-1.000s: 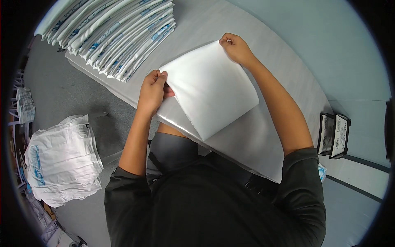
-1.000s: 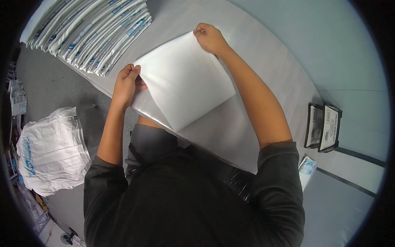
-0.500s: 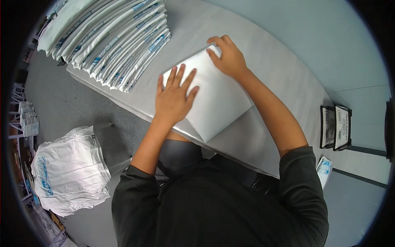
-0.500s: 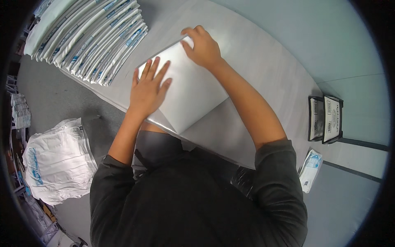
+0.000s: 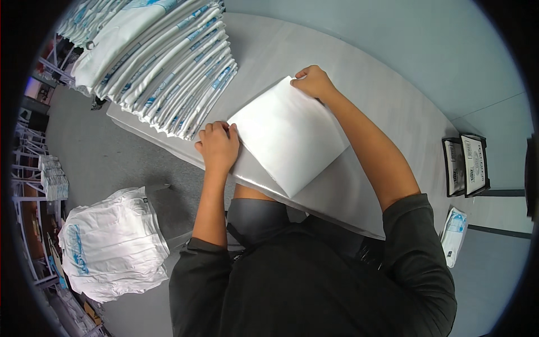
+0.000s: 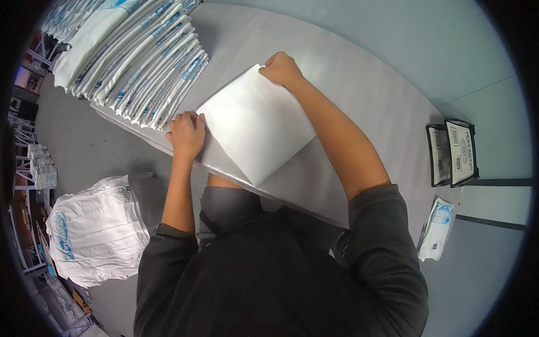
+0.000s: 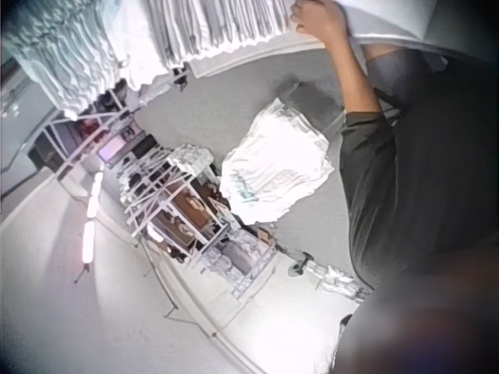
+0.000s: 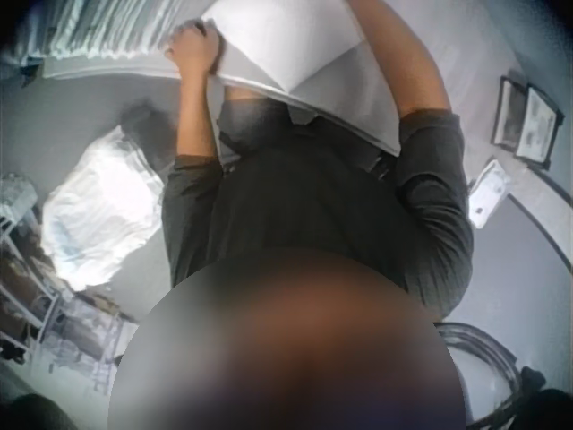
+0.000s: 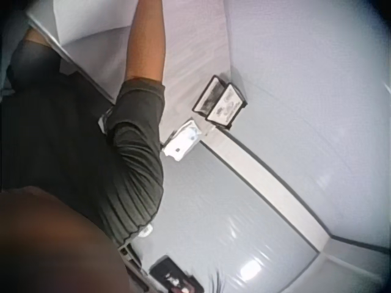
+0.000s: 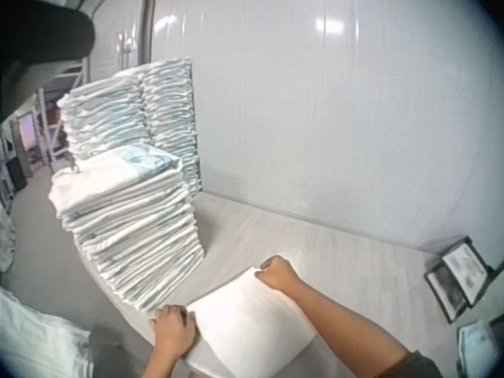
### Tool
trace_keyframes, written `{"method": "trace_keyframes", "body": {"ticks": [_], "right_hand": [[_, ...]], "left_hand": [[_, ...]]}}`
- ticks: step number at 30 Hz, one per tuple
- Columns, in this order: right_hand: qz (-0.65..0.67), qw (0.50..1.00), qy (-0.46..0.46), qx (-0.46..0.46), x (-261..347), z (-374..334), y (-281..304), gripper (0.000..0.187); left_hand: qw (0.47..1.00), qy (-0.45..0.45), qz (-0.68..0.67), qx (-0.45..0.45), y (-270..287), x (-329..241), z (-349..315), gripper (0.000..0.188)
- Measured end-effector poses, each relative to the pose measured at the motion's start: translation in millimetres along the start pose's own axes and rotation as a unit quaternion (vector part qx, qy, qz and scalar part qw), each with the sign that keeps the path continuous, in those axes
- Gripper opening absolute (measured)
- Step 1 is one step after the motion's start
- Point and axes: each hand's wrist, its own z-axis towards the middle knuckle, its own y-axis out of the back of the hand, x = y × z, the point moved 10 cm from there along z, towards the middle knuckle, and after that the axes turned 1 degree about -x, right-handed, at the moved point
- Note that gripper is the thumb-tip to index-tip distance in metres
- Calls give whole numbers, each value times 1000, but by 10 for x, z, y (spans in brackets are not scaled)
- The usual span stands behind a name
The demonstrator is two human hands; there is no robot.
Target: Fold printed white t-shirts using a metal folding board and cardboard inserts.
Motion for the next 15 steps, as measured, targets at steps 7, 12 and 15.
{"method": "trace_keyframes", "body": {"ticks": [7,12,15], "right_hand": [[158,964,-164,140,-52,-146,-54,27],[311,924,-130,180,-142,-185,140,20],[352,919,-84,156,-13,-296,568,24]], "left_hand": [[984,62,-144,81,-201,287,69,31],[888,44,-452,78,-154,54,4,25],[834,20,-548,64,173,-238,7,22]]}}
